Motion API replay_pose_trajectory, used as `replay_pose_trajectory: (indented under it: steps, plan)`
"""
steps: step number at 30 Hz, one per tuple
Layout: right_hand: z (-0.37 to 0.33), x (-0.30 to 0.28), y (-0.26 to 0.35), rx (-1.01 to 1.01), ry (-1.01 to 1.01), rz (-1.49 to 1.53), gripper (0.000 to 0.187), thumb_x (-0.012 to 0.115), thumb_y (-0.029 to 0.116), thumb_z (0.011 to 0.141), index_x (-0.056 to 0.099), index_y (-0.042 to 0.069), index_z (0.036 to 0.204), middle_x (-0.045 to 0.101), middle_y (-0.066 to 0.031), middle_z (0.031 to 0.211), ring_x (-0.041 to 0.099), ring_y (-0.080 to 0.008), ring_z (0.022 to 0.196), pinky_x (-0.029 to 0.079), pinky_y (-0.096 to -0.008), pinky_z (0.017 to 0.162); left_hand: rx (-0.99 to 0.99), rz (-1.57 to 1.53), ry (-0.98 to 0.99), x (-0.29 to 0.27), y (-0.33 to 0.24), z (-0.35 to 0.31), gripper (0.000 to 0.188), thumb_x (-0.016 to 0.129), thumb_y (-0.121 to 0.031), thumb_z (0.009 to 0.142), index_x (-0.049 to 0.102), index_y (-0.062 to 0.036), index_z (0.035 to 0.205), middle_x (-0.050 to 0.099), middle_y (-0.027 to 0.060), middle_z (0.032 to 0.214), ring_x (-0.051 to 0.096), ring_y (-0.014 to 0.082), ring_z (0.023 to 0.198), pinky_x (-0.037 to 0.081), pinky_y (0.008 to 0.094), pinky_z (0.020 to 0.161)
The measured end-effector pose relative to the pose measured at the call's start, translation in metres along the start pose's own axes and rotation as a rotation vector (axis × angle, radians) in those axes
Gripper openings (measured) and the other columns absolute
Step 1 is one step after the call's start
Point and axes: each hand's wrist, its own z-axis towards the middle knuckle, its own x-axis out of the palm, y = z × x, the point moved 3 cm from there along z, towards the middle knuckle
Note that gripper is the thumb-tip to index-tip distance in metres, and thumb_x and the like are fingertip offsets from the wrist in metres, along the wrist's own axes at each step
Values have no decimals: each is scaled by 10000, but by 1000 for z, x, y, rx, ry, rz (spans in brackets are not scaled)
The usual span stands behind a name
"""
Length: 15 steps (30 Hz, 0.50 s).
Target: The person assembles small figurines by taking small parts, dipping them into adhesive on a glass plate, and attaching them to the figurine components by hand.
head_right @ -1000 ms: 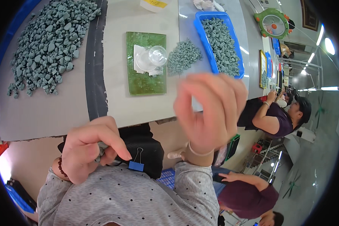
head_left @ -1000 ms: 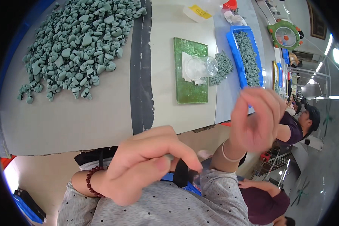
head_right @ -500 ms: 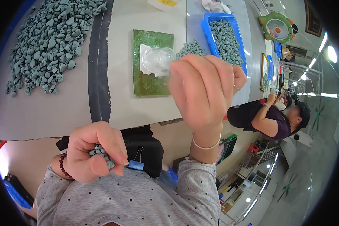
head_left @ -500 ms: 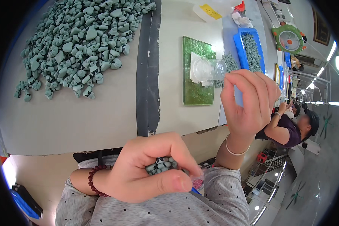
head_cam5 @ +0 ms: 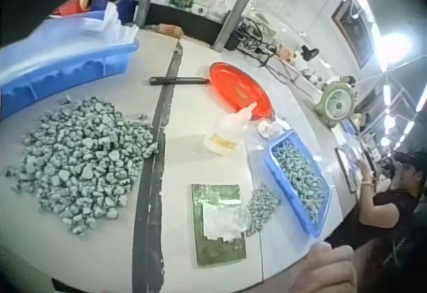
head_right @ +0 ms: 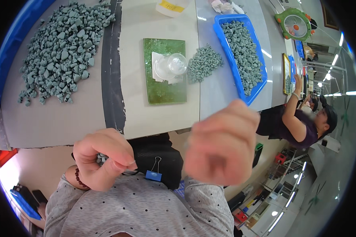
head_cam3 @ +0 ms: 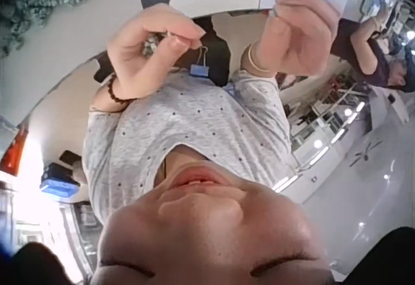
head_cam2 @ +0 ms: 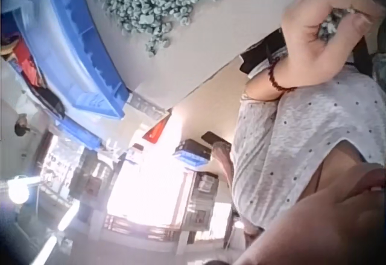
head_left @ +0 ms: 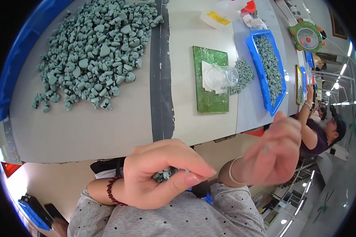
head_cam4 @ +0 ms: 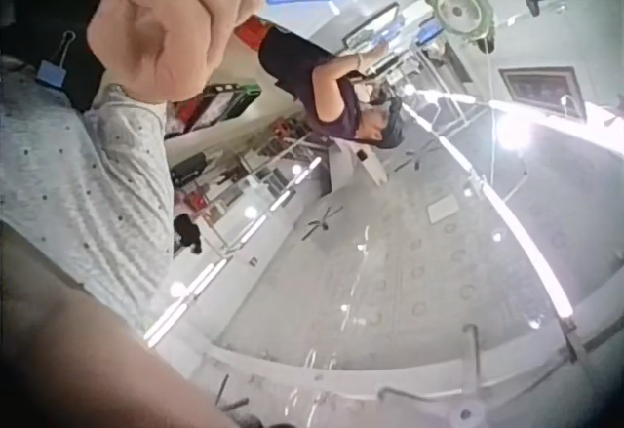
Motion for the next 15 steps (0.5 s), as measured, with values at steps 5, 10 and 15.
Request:
replay_pose_trajectory:
  steps: [5, 10, 15]
  plan:
    - [-16, 5, 10, 122, 115, 282, 136, 676, 66, 606, 620, 65, 730, 623, -48, 776, 471, -172, 651, 304, -270, 521, 82, 23, -31, 10, 3, -2, 153, 584, -89, 853, 461, -21, 911, 594, 132, 720, 575, 133, 583, 441, 205, 504]
    - [-24, 11, 14, 251, 182, 406, 234, 654, -21, 530, 649, 67, 747, 635, -44, 796, 484, -165, 659, 322, -267, 527, 77, -42, -46, 3, 7, -8, 246, 589, -103, 855, 362, -49, 935, 582, 172, 720, 572, 140, 554, 452, 193, 484]
    - [-24, 9, 19, 276, 223, 369, 273, 671, -42, 513, 648, 70, 762, 629, -34, 785, 508, -171, 676, 367, -271, 556, 207, 203, 159, 1, 4, -6, 223, 581, -111, 865, 385, -44, 948, 577, 147, 755, 525, 106, 518, 403, 176, 455]
